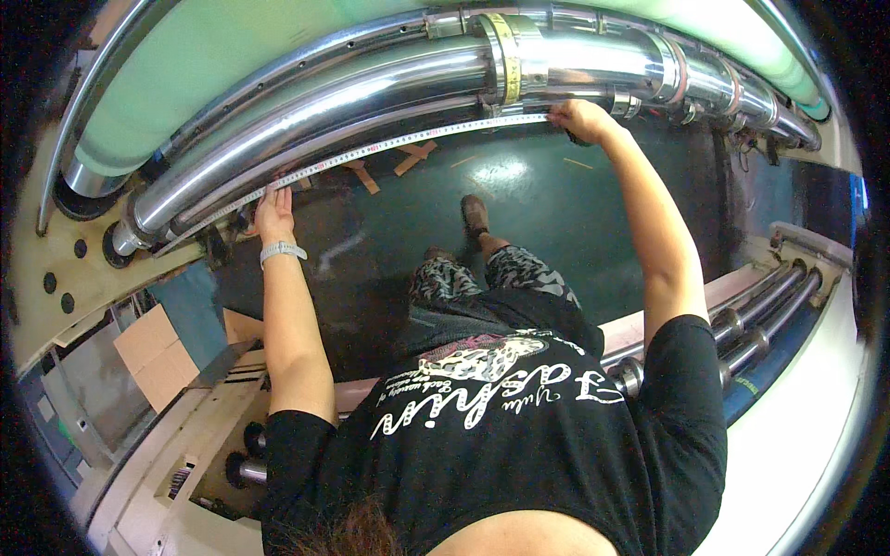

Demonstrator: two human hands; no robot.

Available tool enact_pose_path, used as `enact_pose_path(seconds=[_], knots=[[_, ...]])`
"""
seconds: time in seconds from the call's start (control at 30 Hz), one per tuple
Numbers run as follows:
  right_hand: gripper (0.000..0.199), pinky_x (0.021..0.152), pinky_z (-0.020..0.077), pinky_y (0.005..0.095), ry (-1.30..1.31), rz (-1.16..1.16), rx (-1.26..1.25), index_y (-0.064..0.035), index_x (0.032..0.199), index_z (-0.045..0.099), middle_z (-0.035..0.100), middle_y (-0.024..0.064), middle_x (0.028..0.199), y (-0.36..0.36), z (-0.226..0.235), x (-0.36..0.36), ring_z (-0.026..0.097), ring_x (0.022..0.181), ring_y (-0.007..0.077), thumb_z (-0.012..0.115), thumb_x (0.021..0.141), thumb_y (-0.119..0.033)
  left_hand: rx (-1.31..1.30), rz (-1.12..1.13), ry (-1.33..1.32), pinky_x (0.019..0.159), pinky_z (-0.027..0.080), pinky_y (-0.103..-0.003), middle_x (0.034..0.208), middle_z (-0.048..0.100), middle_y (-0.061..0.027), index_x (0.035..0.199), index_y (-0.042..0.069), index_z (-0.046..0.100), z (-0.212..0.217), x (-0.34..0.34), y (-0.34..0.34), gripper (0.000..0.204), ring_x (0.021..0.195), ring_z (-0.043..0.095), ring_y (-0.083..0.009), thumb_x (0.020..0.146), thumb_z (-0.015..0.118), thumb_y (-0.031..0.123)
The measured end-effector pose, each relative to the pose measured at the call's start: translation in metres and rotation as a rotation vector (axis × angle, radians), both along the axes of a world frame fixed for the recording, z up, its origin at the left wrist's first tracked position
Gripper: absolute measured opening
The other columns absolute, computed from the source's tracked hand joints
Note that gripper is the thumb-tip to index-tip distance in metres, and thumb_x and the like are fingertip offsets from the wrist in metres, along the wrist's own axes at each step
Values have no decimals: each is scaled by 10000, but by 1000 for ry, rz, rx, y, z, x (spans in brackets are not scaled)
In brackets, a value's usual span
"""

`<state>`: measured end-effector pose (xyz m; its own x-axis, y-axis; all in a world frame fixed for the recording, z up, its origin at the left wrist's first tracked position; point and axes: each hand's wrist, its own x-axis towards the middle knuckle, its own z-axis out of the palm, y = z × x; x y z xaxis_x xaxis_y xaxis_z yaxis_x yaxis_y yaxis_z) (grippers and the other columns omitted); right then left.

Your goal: The person uses a tape measure to measure the length of several horizontal metal pipes mounted on a wall. They extend the tape measure along the pipes, hold it in place, and appear to read the measurements. The person moves between different sections of the pipe assembly to perform the measurements.

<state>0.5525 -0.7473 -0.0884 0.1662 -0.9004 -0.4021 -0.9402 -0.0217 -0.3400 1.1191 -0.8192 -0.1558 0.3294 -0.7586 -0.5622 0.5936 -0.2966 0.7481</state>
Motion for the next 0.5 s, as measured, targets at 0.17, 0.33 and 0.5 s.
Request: enact_pose_path(seconds=[0.17,0.33,0.5], knots=[[239,682,428,379,12,0,27,-47,834,574,584,150,798,-1,9,6,552,770,320,489,806,-269,-8,-15,34,891,419,-393,1120,452,-176,1111,-51,411,9,4,0,324,1090,416,-315,820,496,64],[228,692,426,368,-34,17,33,-56,860,577,589,140,803,-6,-1,-2,553,777,311,493,803,-261,37,-50,-19,888,416,-392,1135,446,-176,1099,-51,428,8,9,-6,322,1064,441,-322,816,509,81],[220,673,427,365,-38,-17,61,-58,842,575,588,128,758,-7,1,0,559,732,296,482,810,-255,66,-132,-25,833,448,-370,1085,487,-174,1064,-45,443,11,18,-8,307,993,502,-306,802,534,88]])
